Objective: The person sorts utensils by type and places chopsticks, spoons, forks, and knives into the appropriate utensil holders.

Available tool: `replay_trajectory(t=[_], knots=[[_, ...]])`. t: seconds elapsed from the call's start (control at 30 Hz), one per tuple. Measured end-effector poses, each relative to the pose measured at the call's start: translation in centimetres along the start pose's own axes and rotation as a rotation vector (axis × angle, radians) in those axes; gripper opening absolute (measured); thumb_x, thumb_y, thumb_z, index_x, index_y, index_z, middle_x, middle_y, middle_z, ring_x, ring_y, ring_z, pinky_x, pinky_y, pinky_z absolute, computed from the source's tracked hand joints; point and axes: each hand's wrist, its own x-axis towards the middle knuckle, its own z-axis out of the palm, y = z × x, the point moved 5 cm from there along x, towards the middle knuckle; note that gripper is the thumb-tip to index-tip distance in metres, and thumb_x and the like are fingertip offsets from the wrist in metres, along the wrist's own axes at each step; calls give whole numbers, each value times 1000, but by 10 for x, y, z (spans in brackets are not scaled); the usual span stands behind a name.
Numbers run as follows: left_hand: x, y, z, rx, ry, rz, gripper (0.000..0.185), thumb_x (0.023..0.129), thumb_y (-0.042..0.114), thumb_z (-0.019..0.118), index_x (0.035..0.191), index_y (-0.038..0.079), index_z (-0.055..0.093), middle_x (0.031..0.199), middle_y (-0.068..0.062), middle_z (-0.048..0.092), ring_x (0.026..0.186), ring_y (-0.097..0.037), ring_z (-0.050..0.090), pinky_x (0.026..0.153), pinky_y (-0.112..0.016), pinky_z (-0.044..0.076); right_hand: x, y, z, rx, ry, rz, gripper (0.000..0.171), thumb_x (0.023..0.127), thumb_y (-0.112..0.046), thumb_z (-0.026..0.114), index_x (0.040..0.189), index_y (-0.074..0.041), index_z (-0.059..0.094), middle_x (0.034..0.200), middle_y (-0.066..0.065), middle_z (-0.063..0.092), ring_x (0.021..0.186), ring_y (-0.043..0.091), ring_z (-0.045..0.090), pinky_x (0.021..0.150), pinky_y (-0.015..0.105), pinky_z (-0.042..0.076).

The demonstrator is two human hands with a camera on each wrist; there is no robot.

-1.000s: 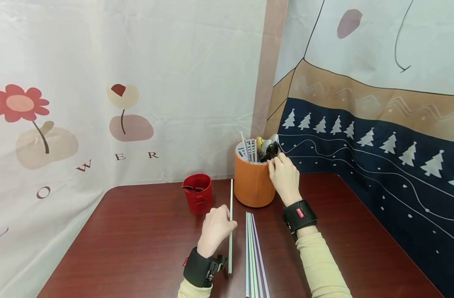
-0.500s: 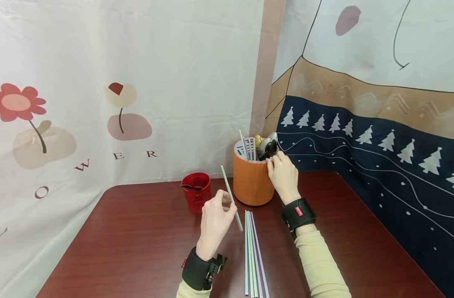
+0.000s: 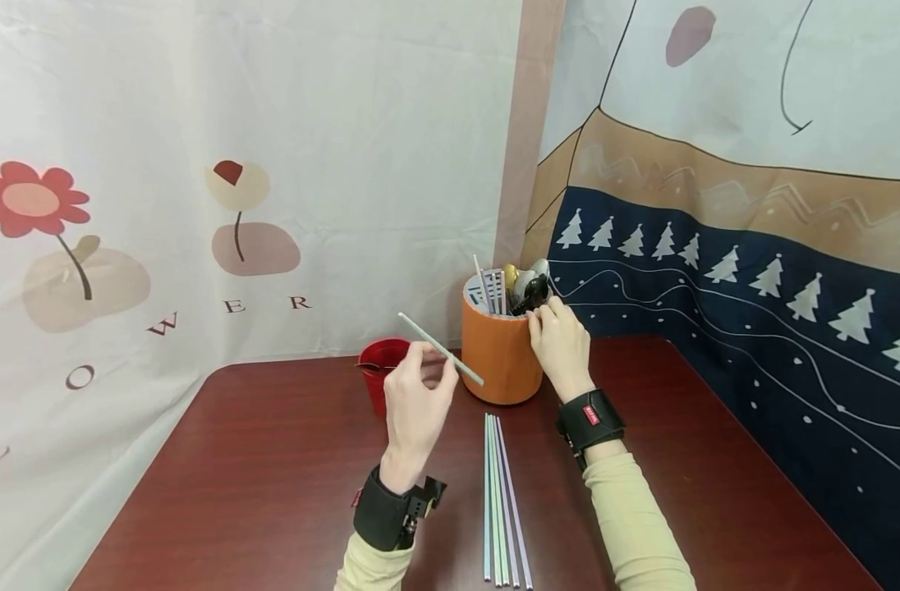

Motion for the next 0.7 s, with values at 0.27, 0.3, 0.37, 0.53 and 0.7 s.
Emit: replay_trajectory(t=[0.27, 0.3, 0.37, 0.53, 0.7], knots=[[37, 14, -8, -14, 144, 156, 9, 88, 6, 62, 94, 1, 58, 84, -10, 69, 67, -14, 68, 63, -21, 55, 1, -1, -1, -1, -3, -1, 23, 91, -15, 61, 74, -1, 64, 74, 9, 52, 60, 28, 52, 48, 42, 44], [41, 15, -7, -19, 154, 170, 9, 88, 6, 62, 95, 1, 59, 84, -11, 68, 68, -15, 68, 64, -21, 55, 1, -1, -2, -1, -2, -4, 22, 91, -15, 61, 74, -1, 64, 74, 9, 52, 60, 29, 52, 48, 42, 44], [47, 15, -2, -33, 160, 193, 10, 88, 6, 62, 96, 1, 59, 85, -11, 68, 71, -15, 69, 67, -21, 56, 1, 0, -2, 0, 4, -8, 22, 91, -15, 62, 74, -1, 64, 74, 9, 52, 60, 29, 52, 48, 42, 44], [59, 12, 12, -36, 132, 226, 10, 89, 6, 61, 97, 0, 60, 88, -12, 68, 76, -16, 70, 69, -20, 56, 1, 1, -2, 3, 5, -2, 22, 91, -16, 61, 74, -2, 64, 75, 10, 52, 61, 30, 53, 49, 44, 44], [68, 7, 24, 24, 97, 245, 8, 90, 8, 60, 96, 2, 59, 88, -11, 68, 75, -16, 70, 70, -19, 55, 0, 1, 0, 3, 2, 6, 22, 91, -16, 61, 74, -2, 64, 76, 10, 53, 62, 30, 53, 49, 44, 45]])
